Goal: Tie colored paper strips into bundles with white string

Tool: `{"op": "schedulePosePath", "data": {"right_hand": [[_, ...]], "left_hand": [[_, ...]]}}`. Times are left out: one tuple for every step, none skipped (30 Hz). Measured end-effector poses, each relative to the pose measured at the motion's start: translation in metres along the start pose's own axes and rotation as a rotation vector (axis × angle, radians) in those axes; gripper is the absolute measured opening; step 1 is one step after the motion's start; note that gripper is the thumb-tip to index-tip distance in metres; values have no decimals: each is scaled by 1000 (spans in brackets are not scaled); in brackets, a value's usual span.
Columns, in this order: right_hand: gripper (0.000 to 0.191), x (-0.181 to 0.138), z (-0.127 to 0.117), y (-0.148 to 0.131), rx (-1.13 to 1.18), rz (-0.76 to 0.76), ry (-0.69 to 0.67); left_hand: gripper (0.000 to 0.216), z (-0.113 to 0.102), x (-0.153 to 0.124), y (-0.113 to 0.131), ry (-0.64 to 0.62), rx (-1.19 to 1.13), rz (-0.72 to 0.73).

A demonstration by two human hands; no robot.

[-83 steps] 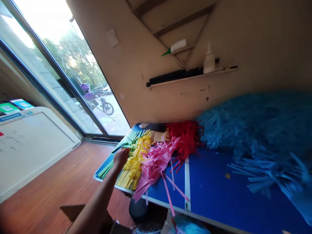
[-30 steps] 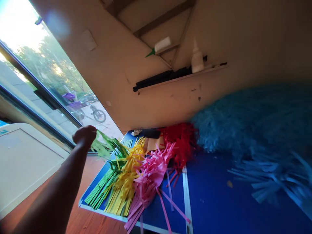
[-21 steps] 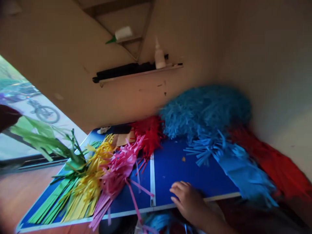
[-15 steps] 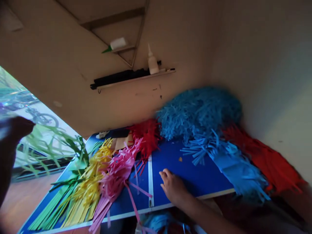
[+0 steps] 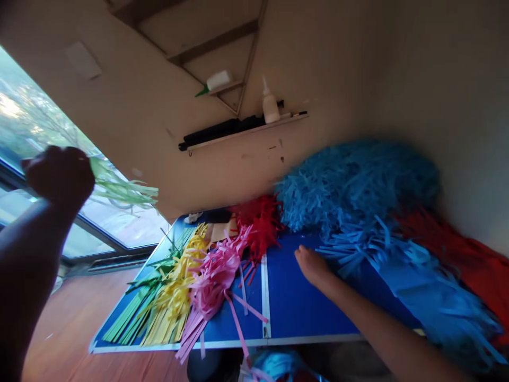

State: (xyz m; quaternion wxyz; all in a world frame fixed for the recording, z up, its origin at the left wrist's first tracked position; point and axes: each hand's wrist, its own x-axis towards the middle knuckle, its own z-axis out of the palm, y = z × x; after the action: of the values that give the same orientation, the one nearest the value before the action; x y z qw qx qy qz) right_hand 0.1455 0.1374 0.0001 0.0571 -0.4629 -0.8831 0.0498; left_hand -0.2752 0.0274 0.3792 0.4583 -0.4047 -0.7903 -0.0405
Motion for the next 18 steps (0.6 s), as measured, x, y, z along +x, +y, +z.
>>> {"op": "schedulePosePath", "data": {"right_hand": [[31,6,-5,7,-4,21,26],[30,9,-11,11,7,30,66],[30,9,-18,10,45,21,124],[31,5,-26,5,115,-15,195],[31,-2,-35,-6,217,-79,273],[30,-12,-45,-20,351,-159,356],[28,-24,-56,-38,489,-258,417],[28,-37,-68,-58,612,-343,456],[29,-50,-80,-79,723,-404,479],[31,-61,-92,-100,815,-482,462],[35,-71,-103,-120,884,-562,413],[42,-79,-113,-138,941,-627,352],[50,-84,-121,-154,982,-659,305],[60,-86,-128,-168,1012,-671,248],[69,-87,-133,-178,1038,-666,192],[76,-87,-135,-185,1058,-648,136],[80,-85,-136,-189,1075,-628,76],[81,-83,-135,-191,1097,-604,17]], "left_hand": [[44,-6,-8,4,6,39,33],[43,-12,-18,9,-1,77,96],[41,-18,-29,14,0,105,145],[38,-24,-42,18,1,124,203],[35,-30,-55,24,5,138,259],[33,-36,-70,30,11,146,306],[33,-43,-85,36,20,150,347],[33,-50,-100,44,31,150,380],[34,-58,-115,52,49,143,403],[33,-65,-129,62,74,123,426],[33,-73,-144,72,108,92,416],[31,-80,-158,82,138,40,411],[29,-87,-171,92,165,-32,409],[26,-93,-183,100,187,-109,405],[25,-97,-195,106,204,-189,396],[24,-100,-207,111,218,-266,372],[23,-101,-217,114,218,-336,341],[21,-101,-228,115,213,-393,305]]}}
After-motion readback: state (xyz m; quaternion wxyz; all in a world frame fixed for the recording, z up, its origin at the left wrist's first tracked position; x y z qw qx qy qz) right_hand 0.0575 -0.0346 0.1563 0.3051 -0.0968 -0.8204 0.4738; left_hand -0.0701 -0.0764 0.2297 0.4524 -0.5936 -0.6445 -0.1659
